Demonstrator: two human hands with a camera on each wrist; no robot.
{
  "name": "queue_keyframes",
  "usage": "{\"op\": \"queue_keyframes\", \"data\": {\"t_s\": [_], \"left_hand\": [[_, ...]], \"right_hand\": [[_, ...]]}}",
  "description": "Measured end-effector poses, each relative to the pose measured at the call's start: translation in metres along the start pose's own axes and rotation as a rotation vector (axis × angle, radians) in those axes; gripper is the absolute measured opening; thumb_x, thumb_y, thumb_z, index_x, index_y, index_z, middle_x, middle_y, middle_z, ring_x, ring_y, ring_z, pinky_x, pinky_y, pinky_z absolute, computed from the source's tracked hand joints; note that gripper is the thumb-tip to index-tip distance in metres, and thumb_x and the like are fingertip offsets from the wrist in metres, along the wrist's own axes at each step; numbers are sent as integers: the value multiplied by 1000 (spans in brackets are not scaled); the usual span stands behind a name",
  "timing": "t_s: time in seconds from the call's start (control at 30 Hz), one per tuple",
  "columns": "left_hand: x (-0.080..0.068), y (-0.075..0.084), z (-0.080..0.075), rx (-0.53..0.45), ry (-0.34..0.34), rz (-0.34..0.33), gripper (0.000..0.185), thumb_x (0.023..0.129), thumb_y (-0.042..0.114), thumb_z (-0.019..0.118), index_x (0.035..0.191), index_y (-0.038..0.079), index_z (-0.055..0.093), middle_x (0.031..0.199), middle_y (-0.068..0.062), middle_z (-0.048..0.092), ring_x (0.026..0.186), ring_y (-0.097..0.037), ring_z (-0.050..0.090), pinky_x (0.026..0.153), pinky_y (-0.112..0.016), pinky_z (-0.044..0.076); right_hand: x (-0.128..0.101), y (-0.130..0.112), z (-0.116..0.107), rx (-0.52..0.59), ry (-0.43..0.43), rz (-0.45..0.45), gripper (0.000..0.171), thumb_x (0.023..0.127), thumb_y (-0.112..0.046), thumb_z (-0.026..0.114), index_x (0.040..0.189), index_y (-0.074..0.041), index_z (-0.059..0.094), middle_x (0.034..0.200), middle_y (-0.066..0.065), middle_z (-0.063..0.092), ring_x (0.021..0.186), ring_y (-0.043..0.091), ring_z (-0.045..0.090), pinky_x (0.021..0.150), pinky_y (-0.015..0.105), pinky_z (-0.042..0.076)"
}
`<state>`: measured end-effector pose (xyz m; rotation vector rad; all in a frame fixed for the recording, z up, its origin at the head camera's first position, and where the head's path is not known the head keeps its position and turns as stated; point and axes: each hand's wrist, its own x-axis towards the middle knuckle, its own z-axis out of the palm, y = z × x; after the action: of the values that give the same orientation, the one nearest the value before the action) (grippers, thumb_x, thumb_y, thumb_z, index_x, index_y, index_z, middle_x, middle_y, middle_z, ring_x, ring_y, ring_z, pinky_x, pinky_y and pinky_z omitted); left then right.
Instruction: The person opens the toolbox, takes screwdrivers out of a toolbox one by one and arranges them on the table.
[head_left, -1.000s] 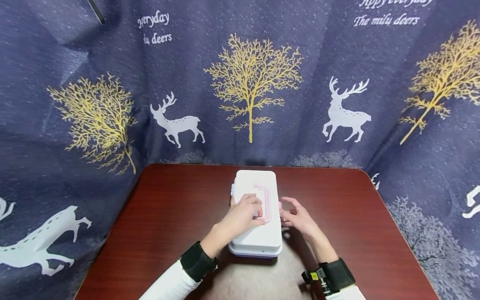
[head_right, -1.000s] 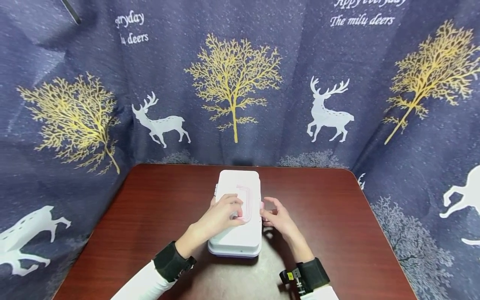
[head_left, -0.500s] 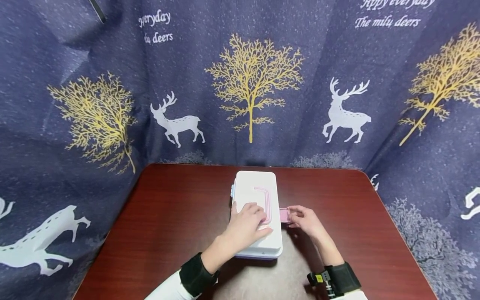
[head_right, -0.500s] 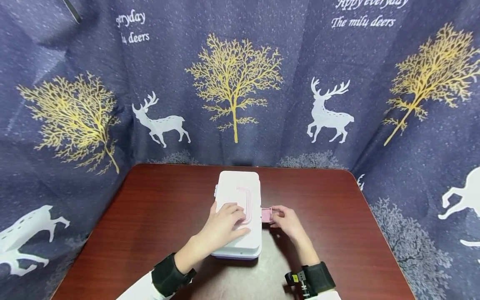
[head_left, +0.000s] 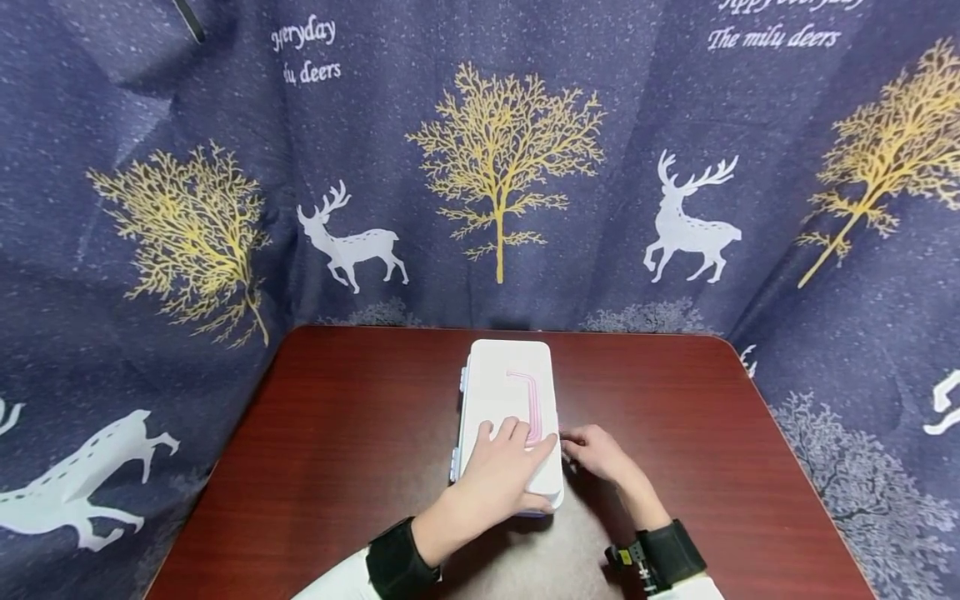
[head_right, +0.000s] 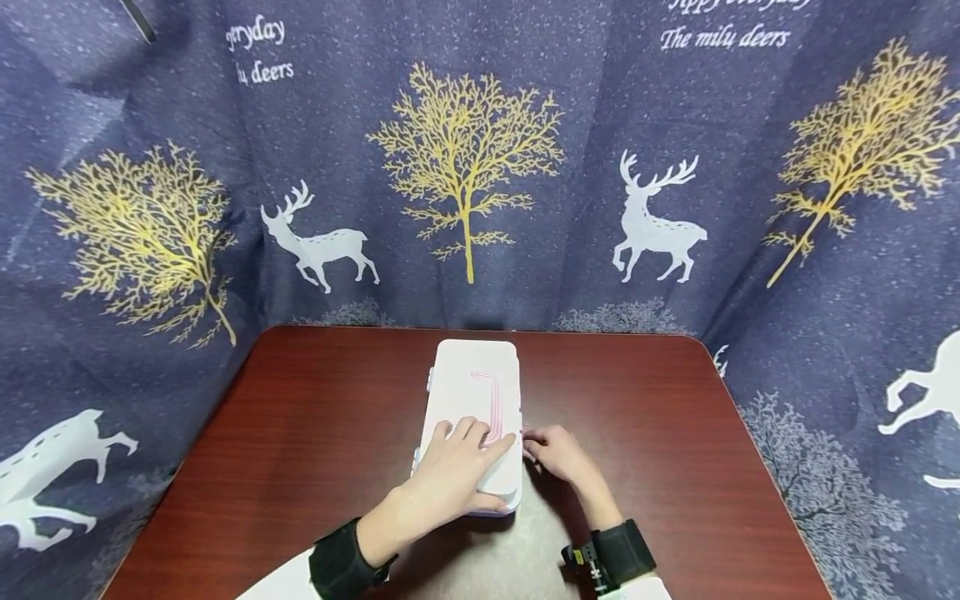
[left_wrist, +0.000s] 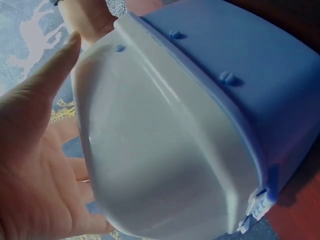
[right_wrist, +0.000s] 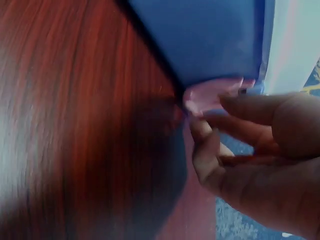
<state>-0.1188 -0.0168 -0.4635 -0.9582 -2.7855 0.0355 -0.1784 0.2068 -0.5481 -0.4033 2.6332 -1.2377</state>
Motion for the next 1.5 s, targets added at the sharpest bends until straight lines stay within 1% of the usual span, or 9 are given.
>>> {"op": "queue_keyframes", "data": {"t_s": [0.07, 0.17, 0.33, 0.6, 0.8, 0.97, 1.2, 1.37, 1.5], "left_hand": [[1, 0, 0, 17, -2, 12, 92, 69, 78, 78, 146, 32, 56, 119, -3, 63, 114, -21, 53, 80, -39, 41], [2, 1, 1, 41, 11, 25, 95, 67, 79, 79, 146, 33, 55, 116, -3, 63, 110, -21, 53, 74, -36, 38], [1, 2, 3, 53, 40, 16, 86, 71, 76, 79, 143, 33, 59, 113, -2, 63, 107, -20, 54, 68, -34, 38], [-5, -7, 5, -63, 97, -20, 83, 72, 73, 81, 139, 27, 63, 117, -1, 66, 104, -20, 57, 63, -30, 51], [-13, -17, 2, -124, 180, -15, 83, 71, 72, 83, 136, 25, 65, 118, -2, 67, 101, -19, 58, 61, -28, 55], [-21, -27, 1, -240, 222, -40, 82, 72, 70, 84, 136, 23, 66, 124, 0, 67, 103, -17, 59, 66, -30, 57], [-30, -40, -2, -427, 263, -109, 84, 67, 67, 88, 137, 25, 66, 128, 6, 66, 101, -13, 58, 58, -27, 50], [-36, -48, -7, -530, 237, -144, 85, 69, 66, 89, 140, 27, 64, 131, 6, 63, 110, -13, 58, 70, -34, 56], [-40, -54, -10, -610, 202, -183, 86, 69, 65, 89, 143, 29, 62, 134, 6, 61, 121, -12, 57, 80, -41, 56]], "right_hand": [[1, -2, 1, 22, -19, -20, 26, 98, -4, 61, 117, 11, 69, 88, 13, 71, 70, 19, 63, 63, 30, 53], [2, -2, 1, 130, -25, -8, 25, 98, 0, 57, 116, 14, 66, 86, 15, 70, 67, 24, 64, 59, 34, 55], [2, -1, 1, 235, -8, -11, 27, 102, -1, 54, 118, 19, 61, 88, 19, 71, 70, 30, 67, 59, 39, 58], [0, -6, 2, 289, 34, 53, 26, 105, -5, 54, 116, 17, 62, 83, 20, 68, 68, 27, 65, 58, 36, 57], [0, -9, 5, 315, 77, 114, 28, 108, -13, 54, 113, 13, 64, 88, 18, 69, 69, 27, 65, 59, 34, 56], [0, -9, 6, 331, 87, 130, 27, 107, -13, 56, 112, 13, 65, 86, 20, 68, 69, 28, 65, 57, 31, 54], [-1, -12, 5, 255, 97, 146, 25, 106, -16, 60, 108, 8, 66, 78, 15, 64, 67, 24, 59, 55, 28, 49], [-1, -16, 5, 249, 129, 152, 26, 104, -15, 63, 115, 8, 64, 82, 15, 66, 69, 24, 62, 55, 27, 48], [0, -18, 4, 237, 149, 144, 23, 102, -12, 65, 113, 8, 65, 87, 16, 70, 73, 28, 66, 60, 26, 49]]}}
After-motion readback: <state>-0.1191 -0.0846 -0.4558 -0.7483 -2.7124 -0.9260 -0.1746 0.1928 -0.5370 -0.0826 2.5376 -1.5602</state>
